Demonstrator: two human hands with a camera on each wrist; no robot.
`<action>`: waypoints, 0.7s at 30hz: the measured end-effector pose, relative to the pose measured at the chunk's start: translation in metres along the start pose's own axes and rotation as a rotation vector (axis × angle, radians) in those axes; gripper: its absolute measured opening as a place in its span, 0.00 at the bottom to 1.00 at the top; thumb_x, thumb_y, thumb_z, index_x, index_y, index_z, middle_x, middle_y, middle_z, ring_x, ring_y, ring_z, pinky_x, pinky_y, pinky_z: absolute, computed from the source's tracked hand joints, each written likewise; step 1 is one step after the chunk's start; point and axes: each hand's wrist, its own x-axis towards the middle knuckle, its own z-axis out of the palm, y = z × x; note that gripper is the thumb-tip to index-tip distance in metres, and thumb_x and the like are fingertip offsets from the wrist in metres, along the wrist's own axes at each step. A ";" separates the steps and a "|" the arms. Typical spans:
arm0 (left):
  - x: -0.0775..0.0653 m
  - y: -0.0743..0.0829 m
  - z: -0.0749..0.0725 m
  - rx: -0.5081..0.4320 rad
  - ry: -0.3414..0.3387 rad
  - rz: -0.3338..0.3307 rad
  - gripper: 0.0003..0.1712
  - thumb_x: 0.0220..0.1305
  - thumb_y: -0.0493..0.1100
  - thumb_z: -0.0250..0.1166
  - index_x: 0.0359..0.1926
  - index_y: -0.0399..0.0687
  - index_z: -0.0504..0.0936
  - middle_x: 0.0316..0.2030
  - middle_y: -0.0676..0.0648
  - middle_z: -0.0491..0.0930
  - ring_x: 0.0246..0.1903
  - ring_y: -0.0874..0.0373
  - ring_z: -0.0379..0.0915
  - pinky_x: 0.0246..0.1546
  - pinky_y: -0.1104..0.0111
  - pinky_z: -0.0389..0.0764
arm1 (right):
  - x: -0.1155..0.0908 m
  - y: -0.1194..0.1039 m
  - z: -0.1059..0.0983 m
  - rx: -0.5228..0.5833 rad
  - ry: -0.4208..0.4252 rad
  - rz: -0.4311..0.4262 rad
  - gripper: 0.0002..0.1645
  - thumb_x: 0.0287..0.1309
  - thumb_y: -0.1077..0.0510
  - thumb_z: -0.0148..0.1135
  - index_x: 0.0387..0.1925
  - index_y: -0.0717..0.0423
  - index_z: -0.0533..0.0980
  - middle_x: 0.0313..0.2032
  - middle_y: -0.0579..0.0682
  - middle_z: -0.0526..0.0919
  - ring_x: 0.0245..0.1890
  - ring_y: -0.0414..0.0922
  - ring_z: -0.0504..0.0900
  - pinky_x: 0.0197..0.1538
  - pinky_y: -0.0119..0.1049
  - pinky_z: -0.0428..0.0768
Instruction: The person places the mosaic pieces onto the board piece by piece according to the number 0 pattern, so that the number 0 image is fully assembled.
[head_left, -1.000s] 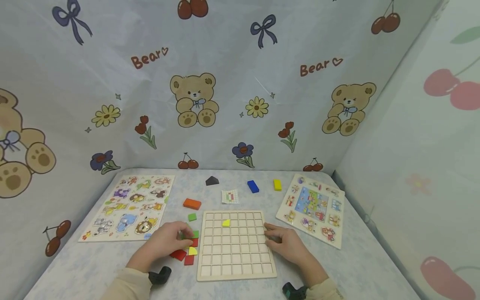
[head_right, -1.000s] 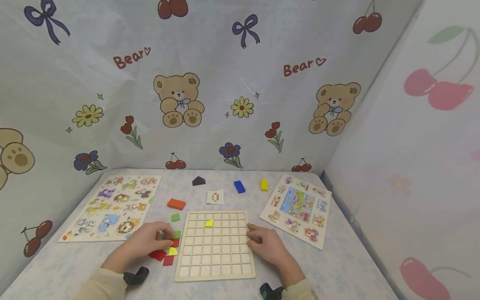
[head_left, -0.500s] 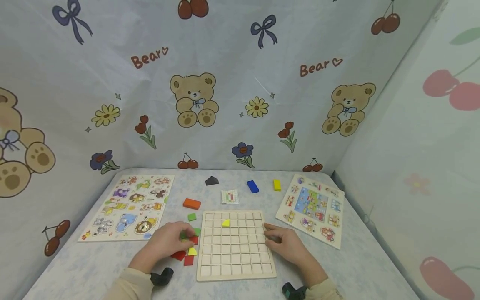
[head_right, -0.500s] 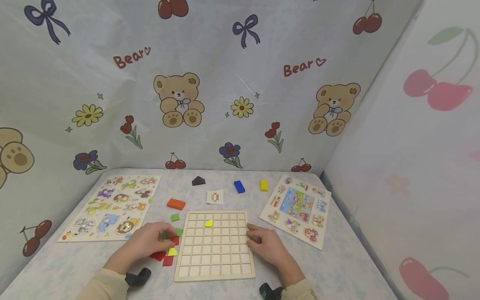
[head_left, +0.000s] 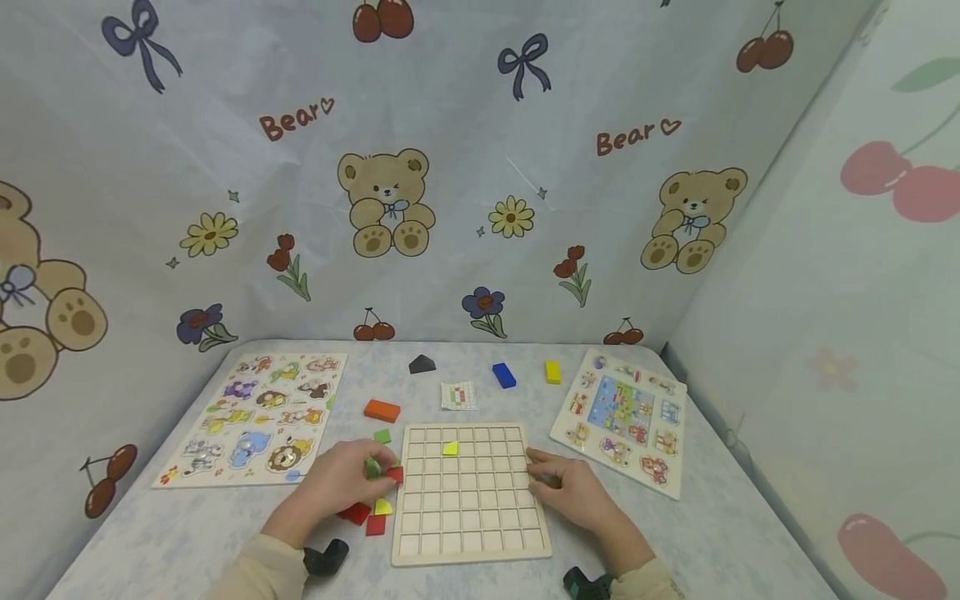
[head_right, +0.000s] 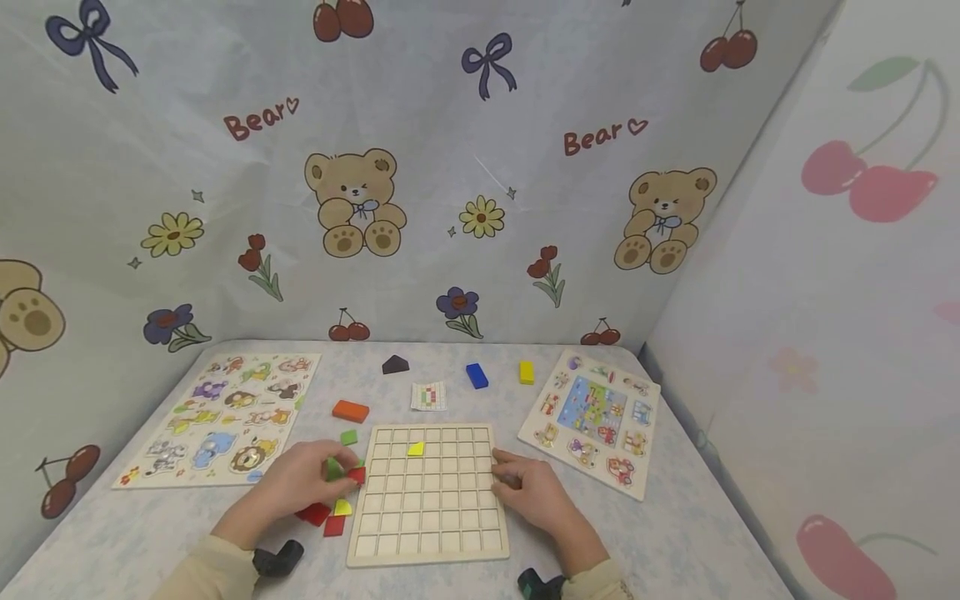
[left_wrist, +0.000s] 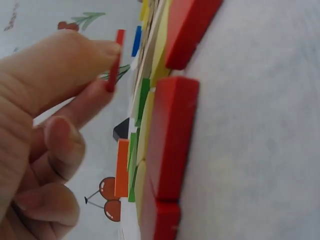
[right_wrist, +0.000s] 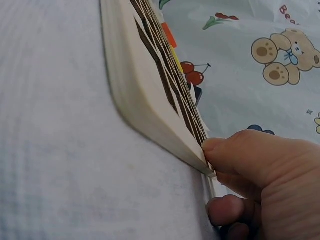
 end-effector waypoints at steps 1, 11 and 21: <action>0.002 0.002 0.000 0.007 0.003 0.008 0.14 0.55 0.53 0.79 0.42 0.67 0.87 0.37 0.67 0.83 0.29 0.65 0.71 0.34 0.67 0.74 | 0.000 0.000 0.000 -0.003 -0.002 -0.001 0.18 0.62 0.55 0.72 0.52 0.54 0.86 0.66 0.49 0.80 0.68 0.54 0.77 0.65 0.51 0.75; 0.028 0.039 0.003 0.030 -0.004 0.076 0.12 0.58 0.52 0.77 0.42 0.63 0.87 0.36 0.64 0.83 0.36 0.65 0.76 0.40 0.62 0.77 | 0.000 0.002 -0.003 0.000 -0.031 -0.020 0.18 0.63 0.54 0.71 0.53 0.55 0.85 0.66 0.49 0.80 0.67 0.54 0.77 0.63 0.50 0.77; 0.063 0.065 0.023 0.048 -0.013 0.094 0.11 0.59 0.52 0.76 0.42 0.59 0.87 0.38 0.59 0.85 0.38 0.62 0.80 0.37 0.63 0.80 | 0.001 0.009 -0.006 -0.033 -0.044 -0.067 0.16 0.66 0.52 0.69 0.52 0.52 0.87 0.62 0.44 0.83 0.63 0.52 0.81 0.58 0.46 0.82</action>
